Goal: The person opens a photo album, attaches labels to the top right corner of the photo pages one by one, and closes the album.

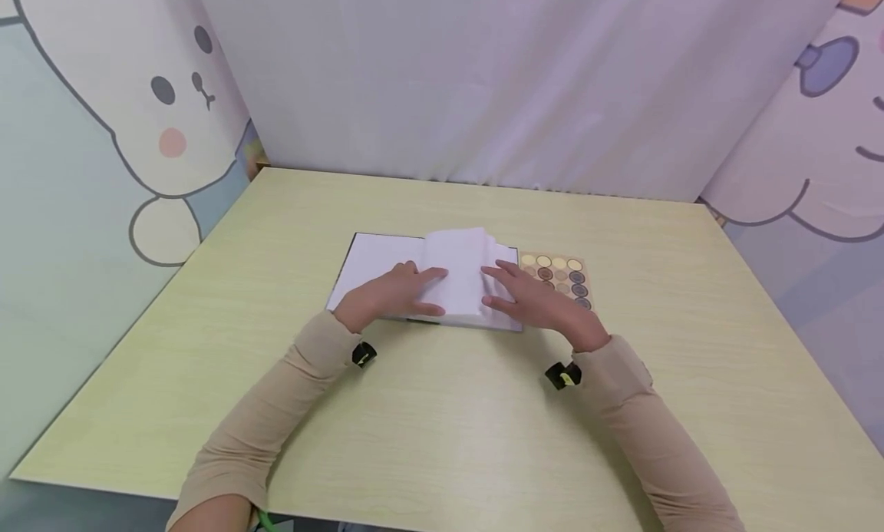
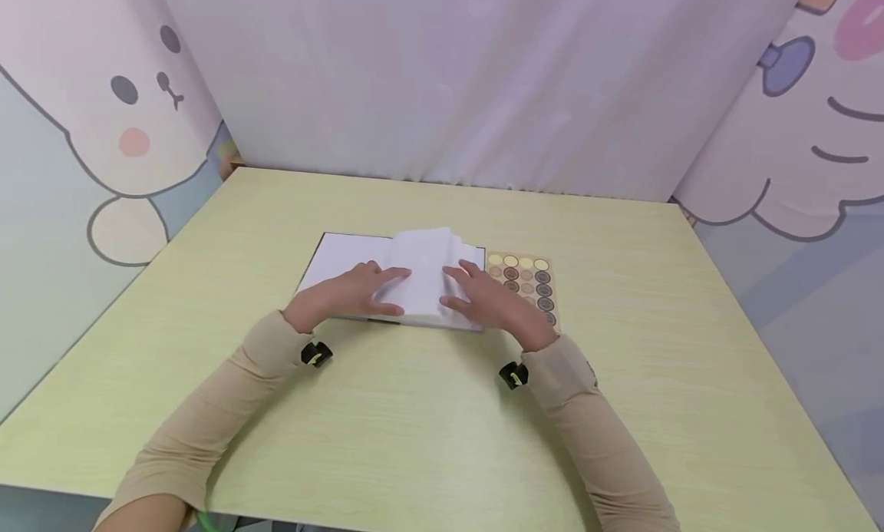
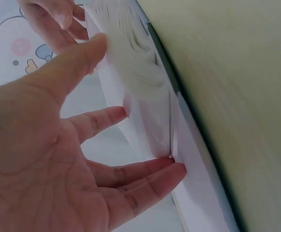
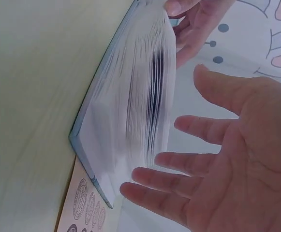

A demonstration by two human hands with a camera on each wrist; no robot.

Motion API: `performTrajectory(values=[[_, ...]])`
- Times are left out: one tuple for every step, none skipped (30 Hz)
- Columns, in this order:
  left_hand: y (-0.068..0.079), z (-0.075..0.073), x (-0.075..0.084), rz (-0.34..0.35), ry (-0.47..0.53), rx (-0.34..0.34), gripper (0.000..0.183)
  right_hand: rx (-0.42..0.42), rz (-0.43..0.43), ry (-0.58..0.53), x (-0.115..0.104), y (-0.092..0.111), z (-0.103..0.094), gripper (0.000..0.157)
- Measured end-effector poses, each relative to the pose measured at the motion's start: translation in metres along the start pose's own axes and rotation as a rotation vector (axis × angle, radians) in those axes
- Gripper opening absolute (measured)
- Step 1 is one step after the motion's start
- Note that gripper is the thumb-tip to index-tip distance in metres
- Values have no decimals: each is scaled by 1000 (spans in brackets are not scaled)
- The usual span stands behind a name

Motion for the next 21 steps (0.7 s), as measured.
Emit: performTrajectory(values=[[-1, 1, 2, -4, -5, 0, 74, 7, -4, 0, 0, 0, -1, 62], [-1, 3, 5, -6, -14, 3, 74, 15, -13, 4, 0, 0, -1, 62], [-2, 4, 8, -7, -18, 4, 73, 21, -18, 12, 0, 1, -2, 62], [-2, 5, 10, -7, -28, 7, 74, 28, -25, 16, 0, 1, -2, 61], [-2, 5, 13, -6, -33, 9, 74, 32, -28, 17, 0, 1, -2, 62], [-2, 6, 14, -8, -40, 10, 74, 34, -31, 18, -1, 2, -3, 62], [-2, 7, 16, -7, -48, 14, 74, 36, -35, 19, -1, 2, -3, 63], [-2, 8, 18, -6, -51, 19, 74, 39, -37, 29, -1, 2, -3, 64], [-2, 8, 19, -6, -54, 23, 74, 40, -34, 34, 0, 1, -3, 65], [-1, 9, 21, -7, -57, 26, 73, 41, -31, 39, 1, 1, -4, 66], [-1, 9, 22, -5, -58, 32, 73, 40, -29, 42, 1, 1, -4, 67], [-1, 9, 24, -2, -62, 35, 73, 39, -29, 45, 2, 1, -4, 68], [0, 9, 26, 0, -61, 37, 73, 37, -26, 48, 3, 1, -4, 70], [-1, 9, 27, 0, -63, 36, 73, 31, -28, 42, 4, 1, -4, 71], [-1, 10, 28, 0, -69, 34, 73, 19, -28, 30, 5, 1, -4, 72], [-2, 11, 30, 1, -72, 32, 73, 8, -30, 23, 6, 1, -3, 74], [-2, 11, 31, 1, -75, 31, 73, -5, -28, 14, 7, 1, -3, 76], [-3, 12, 32, -1, -76, 30, 73, -19, -25, 8, 8, 1, -2, 77], [-4, 13, 33, -4, -78, 31, 73, -31, -21, 7, 9, 1, -1, 79], [-4, 13, 34, -5, -79, 34, 73, -43, -20, 3, 10, 1, -1, 81], [-4, 13, 34, -6, -79, 37, 73, -53, -16, 1, 10, 1, 0, 82]])
Point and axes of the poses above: each hand's wrist, its own y-axis away from the middle knuckle, its own z-axis out of the palm, x = y × z, the point moved 9 cm from there along -y, towards the middle knuckle, and after that the axes turned 15 degrees about -x, right-handed, at the moved point
